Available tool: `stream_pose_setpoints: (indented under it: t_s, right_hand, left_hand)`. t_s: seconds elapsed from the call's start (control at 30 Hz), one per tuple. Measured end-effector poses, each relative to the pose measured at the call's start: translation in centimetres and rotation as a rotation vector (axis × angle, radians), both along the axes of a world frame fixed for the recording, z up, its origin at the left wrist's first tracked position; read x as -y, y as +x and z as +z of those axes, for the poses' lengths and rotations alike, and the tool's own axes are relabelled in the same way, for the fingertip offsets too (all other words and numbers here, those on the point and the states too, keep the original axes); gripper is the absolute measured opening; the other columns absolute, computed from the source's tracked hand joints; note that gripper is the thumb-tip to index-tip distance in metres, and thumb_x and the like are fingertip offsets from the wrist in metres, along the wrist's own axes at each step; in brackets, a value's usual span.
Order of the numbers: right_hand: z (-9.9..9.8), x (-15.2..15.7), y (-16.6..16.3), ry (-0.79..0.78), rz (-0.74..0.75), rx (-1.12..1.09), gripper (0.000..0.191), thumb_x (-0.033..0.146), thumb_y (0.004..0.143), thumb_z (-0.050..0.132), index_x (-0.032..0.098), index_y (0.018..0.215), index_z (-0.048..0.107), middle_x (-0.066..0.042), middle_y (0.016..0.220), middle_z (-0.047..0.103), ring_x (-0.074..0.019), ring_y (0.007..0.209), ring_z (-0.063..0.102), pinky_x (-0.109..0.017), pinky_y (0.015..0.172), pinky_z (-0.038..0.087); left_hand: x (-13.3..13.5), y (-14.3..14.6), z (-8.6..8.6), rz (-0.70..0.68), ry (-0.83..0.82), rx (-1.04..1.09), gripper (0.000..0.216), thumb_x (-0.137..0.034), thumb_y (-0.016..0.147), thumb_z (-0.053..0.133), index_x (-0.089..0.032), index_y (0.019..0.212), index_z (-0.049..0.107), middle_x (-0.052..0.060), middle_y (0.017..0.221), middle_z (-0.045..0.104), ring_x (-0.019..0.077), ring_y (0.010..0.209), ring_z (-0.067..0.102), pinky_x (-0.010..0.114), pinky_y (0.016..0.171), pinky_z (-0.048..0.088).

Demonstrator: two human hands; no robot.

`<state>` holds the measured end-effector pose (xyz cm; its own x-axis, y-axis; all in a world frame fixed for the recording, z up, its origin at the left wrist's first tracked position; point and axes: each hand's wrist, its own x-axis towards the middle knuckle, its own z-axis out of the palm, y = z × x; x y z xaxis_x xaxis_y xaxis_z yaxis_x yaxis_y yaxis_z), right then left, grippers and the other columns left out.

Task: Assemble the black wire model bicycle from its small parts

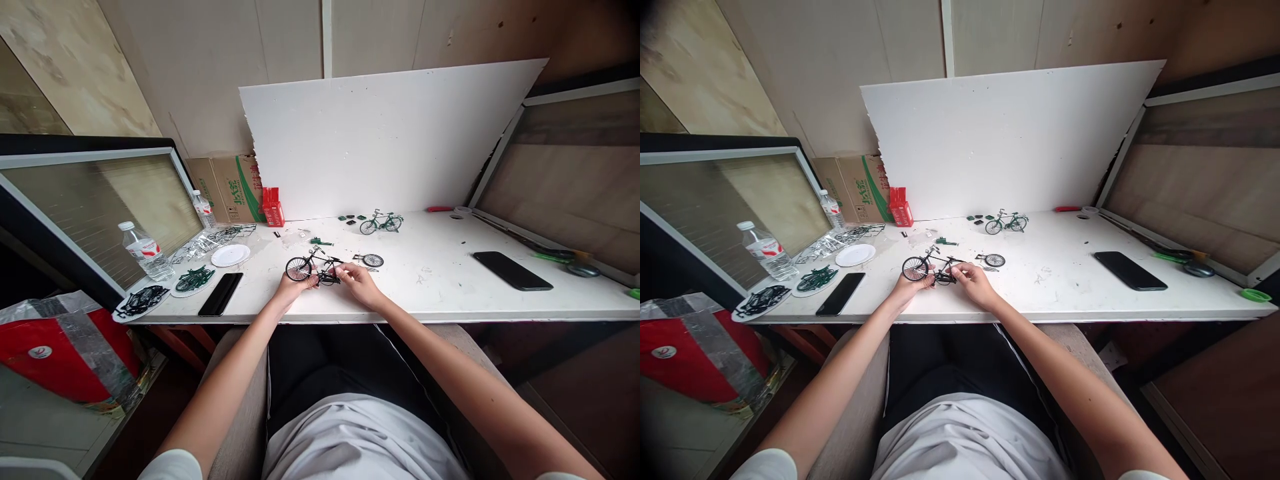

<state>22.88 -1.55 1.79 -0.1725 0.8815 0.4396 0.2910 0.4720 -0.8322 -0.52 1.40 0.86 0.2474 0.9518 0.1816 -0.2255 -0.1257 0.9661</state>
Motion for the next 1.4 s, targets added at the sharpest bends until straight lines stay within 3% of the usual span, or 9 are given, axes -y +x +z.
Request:
stream_pose_setpoints:
  t_s: [0.17,0.4,0.57,0.7,0.87,0.97,1.13,1.23,1.4]
  right_hand:
    - [-0.3,-0.2,-0.4,-0.066,0.050,-0.146,0.047,0.069,0.093,0.071,0.022,0.090,0.076,-0.007,0.098,0.078,-0.0266,0.095,0.070,-0.038,0.088,0.053]
    - [0.3,0.6,-0.8,0.059,-0.156,-0.069,0.046,0.066,0.097,0.067,0.022,0.098,0.080,-0.010,0.104,0.080,-0.0272,0.096,0.070,-0.038,0.082,0.053]
    - [0.5,1.1,-1.0,0.168,-0.228,-0.019,0.042,0.062,0.101,0.064,0.024,0.096,0.080,-0.010,0.099,0.079,-0.0272,0.095,0.068,-0.040,0.079,0.054]
    - [0.6,1.3,-1.1,0.262,-0.229,0.053,0.043,0.063,0.103,0.061,0.026,0.095,0.079,-0.010,0.095,0.079,-0.0295,0.096,0.067,-0.044,0.083,0.054]
    - [0.6,1.8,-1.3,0.364,-0.221,0.135,0.041,0.060,0.106,0.057,0.026,0.095,0.077,-0.010,0.095,0.078,-0.0292,0.093,0.066,-0.050,0.094,0.052]
    - [0.5,2.0,-1.6,0.423,-0.178,0.187,0.036,0.053,0.108,0.056,0.026,0.100,0.078,-0.010,0.096,0.077,-0.0295,0.097,0.065,-0.049,0.093,0.052]
    - [0.4,2.2,-1.8,0.461,-0.097,0.244,0.034,0.048,0.110,0.054,0.026,0.110,0.079,-0.010,0.100,0.078,-0.0291,0.100,0.064,-0.048,0.093,0.052]
    - [0.5,2.0,-1.4,0.418,-0.089,0.295,0.036,0.047,0.111,0.051,0.025,0.115,0.080,-0.011,0.107,0.078,-0.0296,0.104,0.065,-0.049,0.097,0.051]
    - [-0.5,0.5,0.6,0.328,-0.345,0.551,0.038,0.042,0.109,0.050,0.022,0.118,0.081,-0.016,0.113,0.076,-0.0368,0.111,0.061,-0.055,0.097,0.047]
  left_hand:
    - [-0.3,-0.4,0.0,-0.036,-0.049,-0.041,0.059,-0.046,0.067,0.100,-0.014,0.111,0.079,0.013,0.106,0.082,0.0224,0.080,0.077,0.031,0.073,0.054]
    - [-1.1,-1.6,0.3,-0.057,-0.184,-0.026,0.062,-0.041,0.068,0.101,-0.013,0.116,0.075,0.018,0.116,0.080,0.0242,0.091,0.079,0.033,0.082,0.054]
    - [0.1,-0.8,1.4,0.394,0.012,-0.188,0.041,-0.034,0.076,0.094,-0.013,0.106,0.074,0.012,0.101,0.077,0.0119,0.058,0.065,0.028,0.061,0.049]
    - [3.2,1.6,2.4,0.247,0.264,-0.215,0.037,-0.047,0.085,0.086,-0.016,0.105,0.081,0.012,0.107,0.077,0.0120,0.057,0.063,0.027,0.053,0.048]
    - [5.3,2.9,2.8,0.154,0.239,-0.270,0.062,-0.056,0.086,0.084,-0.017,0.135,0.076,0.010,0.103,0.076,0.0083,0.045,0.055,0.027,0.044,0.042]
    - [5.0,2.7,2.4,0.163,0.211,-0.268,0.063,-0.057,0.086,0.084,-0.017,0.134,0.075,0.011,0.105,0.078,0.0095,0.045,0.057,0.028,0.044,0.045]
    - [3.9,2.3,1.6,0.174,0.182,-0.249,0.050,-0.058,0.083,0.086,-0.013,0.103,0.080,0.014,0.109,0.080,0.0108,0.046,0.059,0.028,0.044,0.045]
    - [3.1,2.0,1.3,0.166,0.177,-0.215,0.051,-0.058,0.084,0.085,-0.013,0.106,0.081,0.014,0.111,0.080,0.0107,0.049,0.059,0.029,0.048,0.047]
    - [1.9,0.9,0.5,0.191,0.161,-0.185,0.050,-0.057,0.082,0.086,-0.013,0.105,0.081,0.016,0.116,0.079,0.0097,0.050,0.059,0.029,0.053,0.049]
